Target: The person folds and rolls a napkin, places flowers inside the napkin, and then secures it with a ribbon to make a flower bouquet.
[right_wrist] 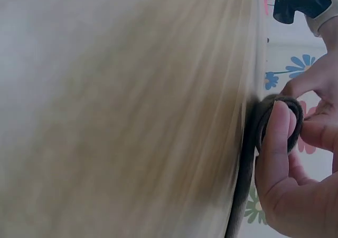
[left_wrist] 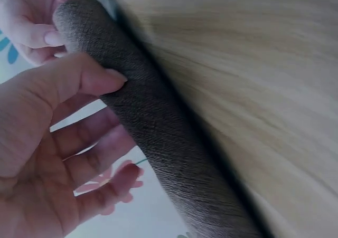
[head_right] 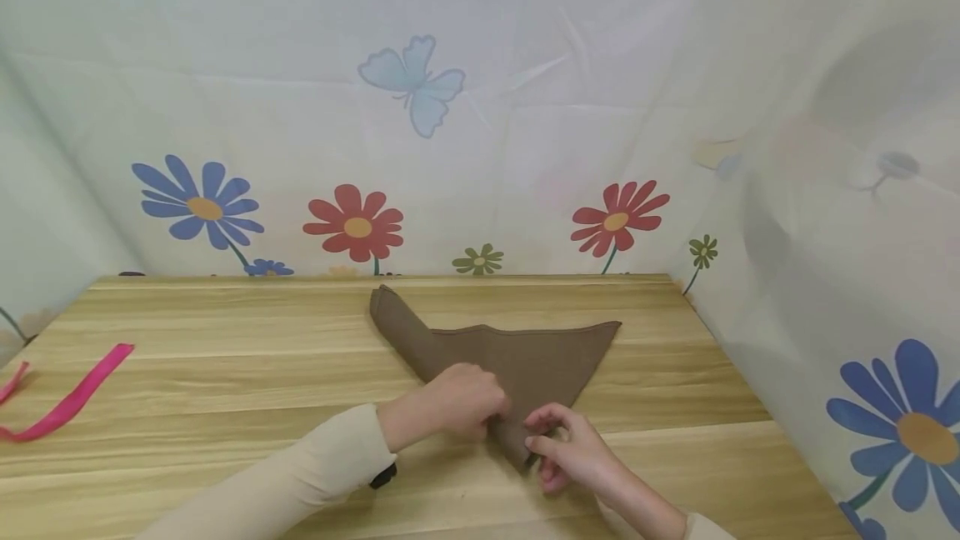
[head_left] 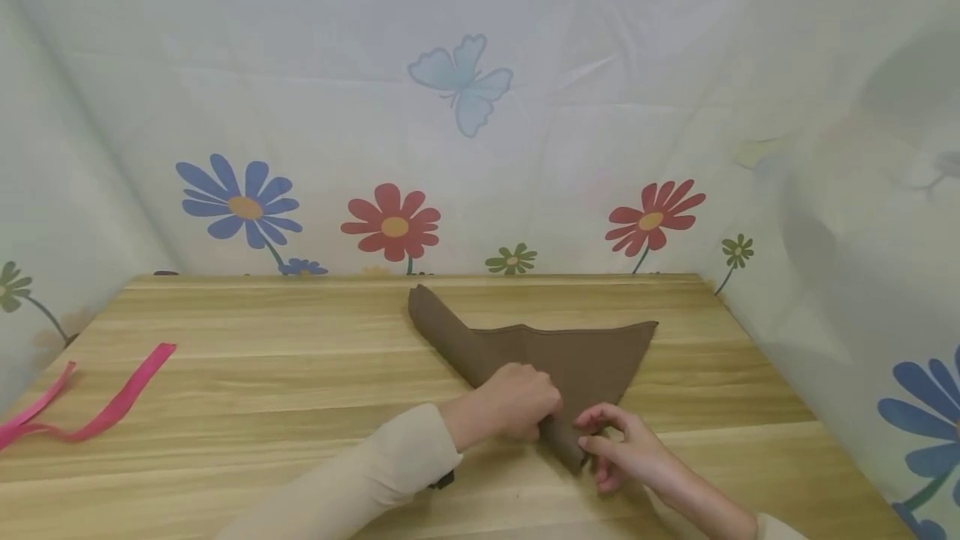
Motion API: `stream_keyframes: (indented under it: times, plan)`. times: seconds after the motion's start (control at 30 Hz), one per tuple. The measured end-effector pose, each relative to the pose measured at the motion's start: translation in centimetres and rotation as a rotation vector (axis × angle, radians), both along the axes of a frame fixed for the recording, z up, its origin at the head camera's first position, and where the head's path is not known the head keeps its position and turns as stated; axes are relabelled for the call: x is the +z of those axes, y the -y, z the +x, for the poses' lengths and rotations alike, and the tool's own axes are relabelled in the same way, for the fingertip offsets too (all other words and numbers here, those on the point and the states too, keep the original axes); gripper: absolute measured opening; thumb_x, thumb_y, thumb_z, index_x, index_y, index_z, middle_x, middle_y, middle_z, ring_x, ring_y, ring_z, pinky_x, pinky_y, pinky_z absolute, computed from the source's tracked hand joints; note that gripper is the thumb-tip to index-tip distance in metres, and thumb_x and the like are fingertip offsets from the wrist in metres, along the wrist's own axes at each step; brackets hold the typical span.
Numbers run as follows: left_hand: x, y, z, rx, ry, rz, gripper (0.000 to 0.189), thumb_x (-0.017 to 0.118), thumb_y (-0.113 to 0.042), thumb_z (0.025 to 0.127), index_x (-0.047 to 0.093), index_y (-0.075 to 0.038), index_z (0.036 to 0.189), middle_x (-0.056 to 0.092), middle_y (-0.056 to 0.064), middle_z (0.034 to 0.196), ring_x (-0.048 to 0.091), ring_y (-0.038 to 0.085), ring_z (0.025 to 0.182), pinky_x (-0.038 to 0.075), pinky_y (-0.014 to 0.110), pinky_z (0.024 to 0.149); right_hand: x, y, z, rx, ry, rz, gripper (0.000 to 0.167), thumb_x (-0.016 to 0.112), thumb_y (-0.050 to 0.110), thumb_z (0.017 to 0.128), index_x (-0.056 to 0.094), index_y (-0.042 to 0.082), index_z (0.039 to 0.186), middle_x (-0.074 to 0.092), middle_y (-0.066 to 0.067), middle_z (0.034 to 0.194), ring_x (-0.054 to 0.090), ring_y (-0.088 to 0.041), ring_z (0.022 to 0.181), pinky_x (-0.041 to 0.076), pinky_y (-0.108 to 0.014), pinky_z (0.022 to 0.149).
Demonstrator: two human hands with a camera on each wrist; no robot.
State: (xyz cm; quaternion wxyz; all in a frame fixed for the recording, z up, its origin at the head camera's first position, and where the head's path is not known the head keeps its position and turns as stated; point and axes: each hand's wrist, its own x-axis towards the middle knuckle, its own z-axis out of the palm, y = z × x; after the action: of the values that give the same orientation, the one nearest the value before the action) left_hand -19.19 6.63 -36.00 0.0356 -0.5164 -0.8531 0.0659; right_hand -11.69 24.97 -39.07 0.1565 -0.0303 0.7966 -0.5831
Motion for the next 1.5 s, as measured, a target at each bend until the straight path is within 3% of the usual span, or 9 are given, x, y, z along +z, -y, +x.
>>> stream_keyframes:
  times: [0.17,0.4,0.53,0.63,0.77,0.93,1.03,1.23,1.5]
  plan:
    - [0.5,-0.1,0.2,0.019,0.043,-0.035,0.011,0.074,-0.019,0.064,0.065,-0.024,0.068,0.049,-0.010,0.063,0.039,0.006,0.053,0.034,0.021,0.044,0.0,-0.2,0.1,0.026,-0.002,-0.012,0.037,0.059,0.016,0.086,0.047,-0.005,0.115,0.049,-0.014,0.107,0.054,-0.012,0.056,0.052,-0.031,0.052]
    - [1.5,-0.9,-0.5,0.102,0.197,-0.098,0.007,0.071,-0.028,0.070,0.069,-0.026,0.076,0.055,-0.012,0.068,0.046,0.006,0.058,0.039,0.023,0.049,0.2,-0.4,0.1,0.042,-0.012,-0.023,0.037,0.056,0.017,0.089,0.045,-0.007,0.116,0.052,-0.009,0.096,0.055,-0.011,0.056,0.052,-0.032,0.054]
    - [1.6,-1.5,-1.3,0.149,0.276,-0.094,0.005,0.068,-0.029,0.074,0.068,-0.024,0.075,0.056,-0.012,0.067,0.046,0.006,0.057,0.039,0.023,0.050,0.2,-0.5,0.2,0.012,-0.027,-0.025,0.038,0.057,0.017,0.089,0.045,-0.006,0.116,0.051,-0.011,0.102,0.055,-0.011,0.056,0.053,-0.032,0.054]
    - [1.4,-1.8,-1.9,0.187,0.320,-0.076,0.015,0.066,-0.029,0.076,0.062,-0.019,0.065,0.048,-0.010,0.058,0.039,0.007,0.051,0.033,0.022,0.046,0.2,-0.4,0.2,-0.030,-0.037,-0.018,0.038,0.060,0.016,0.086,0.046,-0.004,0.116,0.049,-0.013,0.108,0.055,-0.012,0.055,0.053,-0.033,0.054]
    - [0.9,-2.0,-2.7,0.216,0.337,-0.047,0.023,0.064,-0.029,0.077,0.053,-0.018,0.061,0.042,-0.007,0.055,0.035,0.008,0.050,0.030,0.023,0.046,0.1,-0.3,0.1,-0.083,-0.047,-0.001,0.041,0.064,0.012,0.083,0.047,-0.003,0.116,0.046,-0.017,0.114,0.055,-0.013,0.055,0.053,-0.035,0.054]
    - [0.1,-2.0,-3.1,0.163,0.276,0.024,0.006,0.065,-0.026,0.076,0.062,-0.020,0.077,0.055,-0.010,0.067,0.050,0.007,0.063,0.043,0.029,0.060,0.2,-0.4,0.0,-0.119,-0.057,0.026,0.041,0.063,0.007,0.081,0.046,-0.004,0.117,0.044,-0.021,0.116,0.056,-0.014,0.055,0.053,-0.034,0.054]
    - [-0.4,-1.7,-3.0,0.097,0.168,0.081,0.014,0.064,-0.022,0.076,0.066,-0.022,0.090,0.059,-0.009,0.080,0.054,0.008,0.076,0.044,0.033,0.069,0.2,-0.6,-0.1,-0.127,-0.063,0.045,0.040,0.063,0.007,0.082,0.046,-0.005,0.117,0.044,-0.021,0.116,0.056,-0.014,0.056,0.053,-0.034,0.055]
    - [-0.4,-0.7,-1.7,-0.012,-0.030,0.139,0.018,0.062,-0.016,0.079,0.068,-0.027,0.093,0.059,-0.010,0.086,0.053,0.009,0.080,0.040,0.026,0.061,0.1,-0.9,-0.3,-0.130,-0.066,0.069,0.038,0.063,0.008,0.082,0.048,-0.004,0.114,0.045,-0.020,0.114,0.055,-0.014,0.057,0.053,-0.034,0.056]
    - [-0.9,0.5,-0.6,-0.046,-0.045,0.104,0.028,0.067,-0.025,0.079,0.066,-0.027,0.107,0.060,-0.009,0.091,0.051,0.007,0.080,0.040,0.020,0.056,-0.1,-1.1,-0.5,-0.143,-0.063,0.073,0.037,0.063,0.009,0.082,0.050,-0.004,0.114,0.046,-0.019,0.112,0.055,-0.015,0.057,0.053,-0.034,0.055]
